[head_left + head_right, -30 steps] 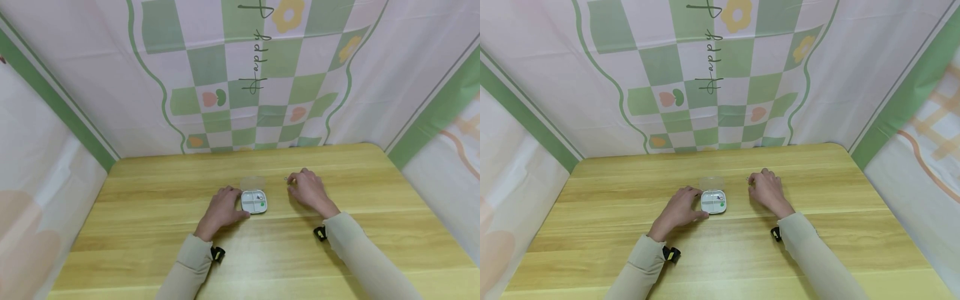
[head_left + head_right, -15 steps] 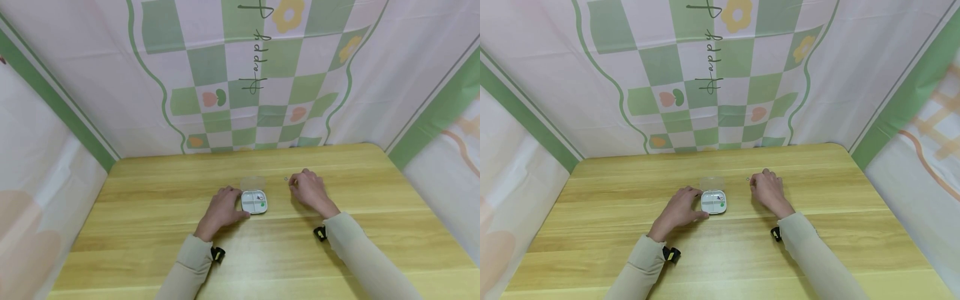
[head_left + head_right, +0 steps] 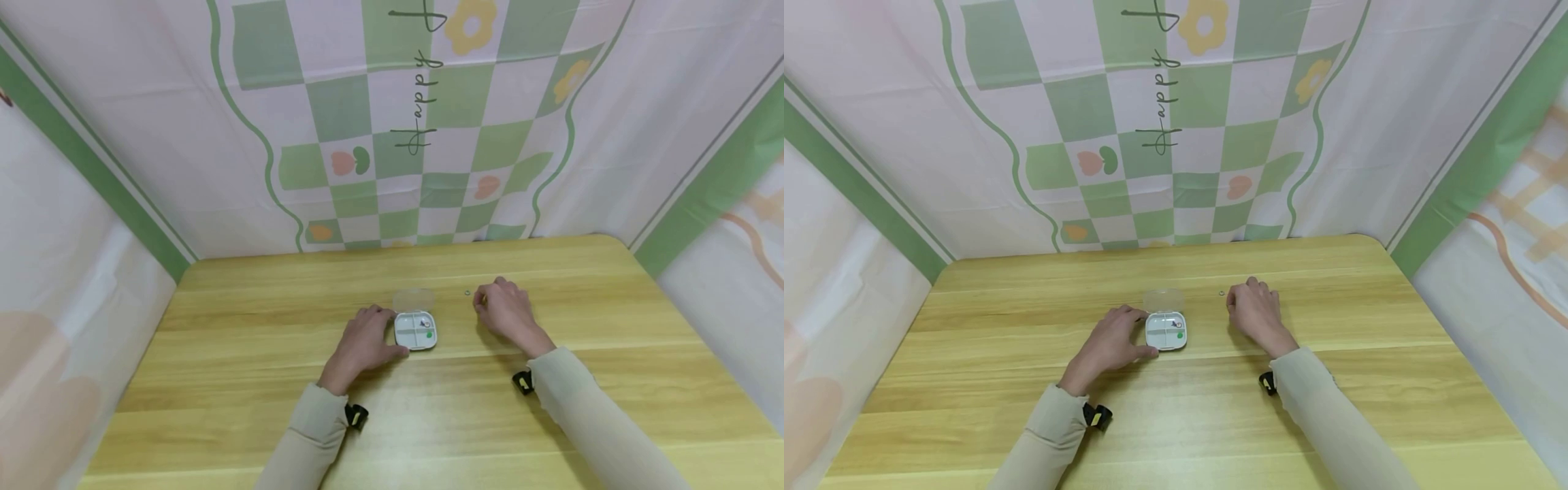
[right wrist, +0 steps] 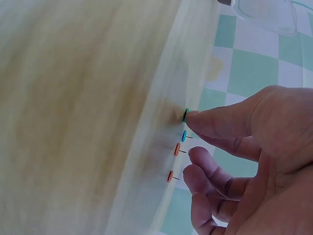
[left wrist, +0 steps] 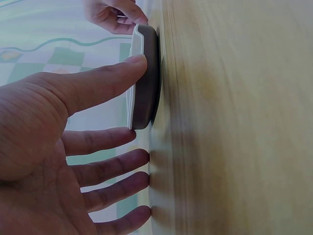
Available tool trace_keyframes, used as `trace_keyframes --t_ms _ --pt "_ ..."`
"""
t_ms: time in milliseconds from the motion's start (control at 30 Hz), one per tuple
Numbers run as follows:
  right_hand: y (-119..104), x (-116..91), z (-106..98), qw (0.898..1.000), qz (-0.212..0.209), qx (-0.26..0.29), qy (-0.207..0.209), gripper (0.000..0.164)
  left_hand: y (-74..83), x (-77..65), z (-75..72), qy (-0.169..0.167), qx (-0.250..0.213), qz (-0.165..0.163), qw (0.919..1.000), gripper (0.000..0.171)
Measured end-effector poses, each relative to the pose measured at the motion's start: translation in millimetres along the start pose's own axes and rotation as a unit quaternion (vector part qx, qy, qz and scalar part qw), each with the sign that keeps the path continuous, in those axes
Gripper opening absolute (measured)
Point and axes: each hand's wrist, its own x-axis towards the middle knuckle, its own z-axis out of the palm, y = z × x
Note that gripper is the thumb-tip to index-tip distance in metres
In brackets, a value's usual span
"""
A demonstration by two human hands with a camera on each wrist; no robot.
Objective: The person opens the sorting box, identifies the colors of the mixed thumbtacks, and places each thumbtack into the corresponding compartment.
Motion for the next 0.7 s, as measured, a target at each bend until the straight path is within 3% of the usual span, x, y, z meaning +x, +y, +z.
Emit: trace_keyframes --t_ms 700 --pt "-5.0 -2.3 1.1 1.0 -0.001 0.004 0.005 0.005 0.4 0.7 0.4 -0.001 -0.001 -0.002 1.0 0.069"
